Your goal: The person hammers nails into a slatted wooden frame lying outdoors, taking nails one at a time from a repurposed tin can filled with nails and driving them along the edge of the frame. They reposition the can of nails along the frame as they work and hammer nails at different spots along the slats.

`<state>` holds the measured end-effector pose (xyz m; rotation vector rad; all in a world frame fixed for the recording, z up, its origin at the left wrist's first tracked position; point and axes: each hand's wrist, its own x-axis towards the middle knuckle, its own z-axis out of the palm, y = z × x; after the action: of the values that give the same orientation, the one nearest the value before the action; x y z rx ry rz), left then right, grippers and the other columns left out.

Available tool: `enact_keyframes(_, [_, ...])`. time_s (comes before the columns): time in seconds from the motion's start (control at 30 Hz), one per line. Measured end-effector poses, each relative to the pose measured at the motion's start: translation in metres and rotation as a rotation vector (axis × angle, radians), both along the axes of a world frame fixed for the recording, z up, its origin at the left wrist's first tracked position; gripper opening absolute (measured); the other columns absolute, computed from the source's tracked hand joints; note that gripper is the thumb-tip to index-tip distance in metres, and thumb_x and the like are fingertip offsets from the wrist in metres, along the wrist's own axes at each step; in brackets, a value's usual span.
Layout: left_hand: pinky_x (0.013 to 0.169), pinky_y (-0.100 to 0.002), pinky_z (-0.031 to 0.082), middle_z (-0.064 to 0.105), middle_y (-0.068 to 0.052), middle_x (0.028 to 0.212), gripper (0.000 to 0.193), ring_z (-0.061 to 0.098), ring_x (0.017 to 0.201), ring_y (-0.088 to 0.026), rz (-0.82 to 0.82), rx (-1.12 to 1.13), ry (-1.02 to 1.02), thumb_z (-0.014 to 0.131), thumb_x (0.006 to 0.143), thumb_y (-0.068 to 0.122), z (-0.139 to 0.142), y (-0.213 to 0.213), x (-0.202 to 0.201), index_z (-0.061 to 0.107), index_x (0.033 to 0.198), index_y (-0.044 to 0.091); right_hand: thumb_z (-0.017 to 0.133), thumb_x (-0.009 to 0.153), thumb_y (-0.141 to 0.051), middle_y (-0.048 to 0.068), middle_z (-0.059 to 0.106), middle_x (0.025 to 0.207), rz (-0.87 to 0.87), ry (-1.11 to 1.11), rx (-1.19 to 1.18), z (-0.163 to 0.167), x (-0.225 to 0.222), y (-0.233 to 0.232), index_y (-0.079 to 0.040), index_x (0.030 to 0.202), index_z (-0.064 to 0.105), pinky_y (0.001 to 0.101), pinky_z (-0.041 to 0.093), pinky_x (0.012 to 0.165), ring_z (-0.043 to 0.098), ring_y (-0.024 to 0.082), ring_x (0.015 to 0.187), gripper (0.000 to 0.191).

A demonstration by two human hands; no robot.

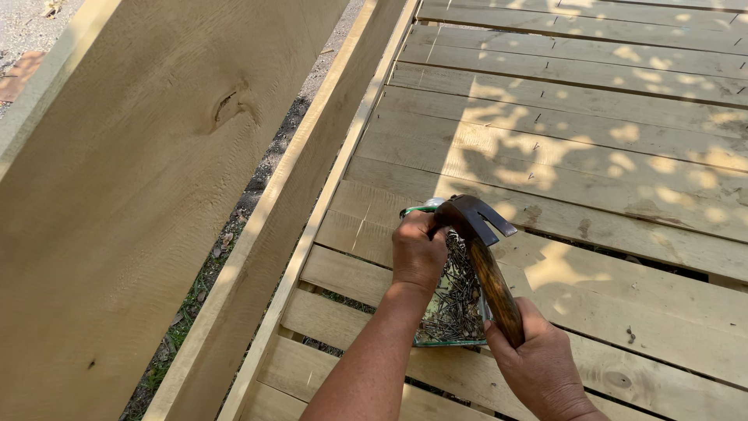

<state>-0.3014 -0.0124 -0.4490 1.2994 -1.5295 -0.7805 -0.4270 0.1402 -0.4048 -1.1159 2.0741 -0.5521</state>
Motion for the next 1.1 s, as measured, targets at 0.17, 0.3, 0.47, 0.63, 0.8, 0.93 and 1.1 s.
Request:
enact_keyframes(0.17, [0.076,-0.034,0.061,0.069,-0.01,0.101,0.007,0.073,0.085,-0.025,0.202,0.074,0.206,0.074,0.085,0.003,-0.01,-0.039,0.016,0.079,0.091,0.003,0.075,0.089,-0.03,0.008,0.067,0.063,-0.021,-0.03,-0.152,0.0,0.006,-0.046,-0.007,0.097,0.066,0.0359,0.055,0.063,0.064,0.018,0.059,0.026])
enact_keyframes(0.3, [0.078,-0.032,0.059,0.077,-0.008,0.101,0.013,0.075,0.087,-0.02,0.377,0.103,0.111,0.071,0.087,0.006,-0.03,-0.073,0.041,0.081,0.095,0.006,0.072,0.088,-0.029,0.01,0.065,0.065,0.004,-0.082,-0.286,0.003,0.012,-0.086,-0.006,0.097,0.065,0.0377,0.054,0.06,0.061,0.019,0.06,0.025])
enact_keyframes(0.47, [0.078,-0.031,0.061,0.079,-0.009,0.094,0.01,0.077,0.084,-0.02,0.5,0.085,-0.006,0.072,0.085,0.006,-0.058,-0.115,0.063,0.079,0.093,0.006,0.072,0.089,-0.03,0.006,0.065,0.066,0.013,-0.033,-0.211,0.01,0.02,-0.138,-0.005,0.096,0.063,0.0362,0.053,0.063,0.063,0.017,0.06,0.027])
enact_keyframes(0.63, [0.076,-0.034,0.059,0.079,-0.01,0.088,0.008,0.076,0.078,-0.024,0.55,0.13,-0.111,0.073,0.085,0.006,-0.079,-0.147,0.066,0.079,0.091,0.007,0.07,0.089,-0.027,0.009,0.064,0.066,-0.001,-0.141,-0.213,0.007,0.023,-0.176,-0.003,0.093,0.064,0.0373,0.053,0.065,0.06,0.017,0.063,0.025])
enact_keyframes(0.8, [0.07,-0.031,0.064,0.078,-0.007,0.092,0.008,0.077,0.08,-0.019,0.494,0.16,-0.101,0.069,0.09,0.007,-0.092,-0.175,0.071,0.075,0.094,0.009,0.072,0.088,-0.026,0.008,0.064,0.07,-0.038,-0.145,-0.219,-0.003,0.028,-0.209,-0.005,0.095,0.063,0.0367,0.054,0.066,0.06,0.017,0.066,0.023])
enact_keyframes(0.93, [0.074,-0.033,0.062,0.077,-0.008,0.094,0.008,0.075,0.082,-0.023,0.465,-0.021,-0.156,0.071,0.088,0.004,-0.101,-0.187,0.071,0.074,0.094,0.007,0.073,0.091,-0.027,0.008,0.062,0.071,-0.153,-0.31,-0.084,-0.016,0.038,-0.23,-0.005,0.094,0.063,0.04,0.053,0.06,0.058,0.019,0.061,0.025])
enact_keyframes(1.1, [0.083,-0.034,0.061,0.074,-0.008,0.103,0.007,0.073,0.096,-0.024,0.398,-0.234,-0.188,0.071,0.088,0.004,-0.108,-0.19,0.067,0.071,0.094,0.006,0.072,0.089,-0.021,0.006,0.059,0.068,-0.177,-0.375,-0.156,-0.034,0.03,-0.246,-0.005,0.094,0.064,0.036,0.051,0.053,0.056,0.014,0.056,0.019])
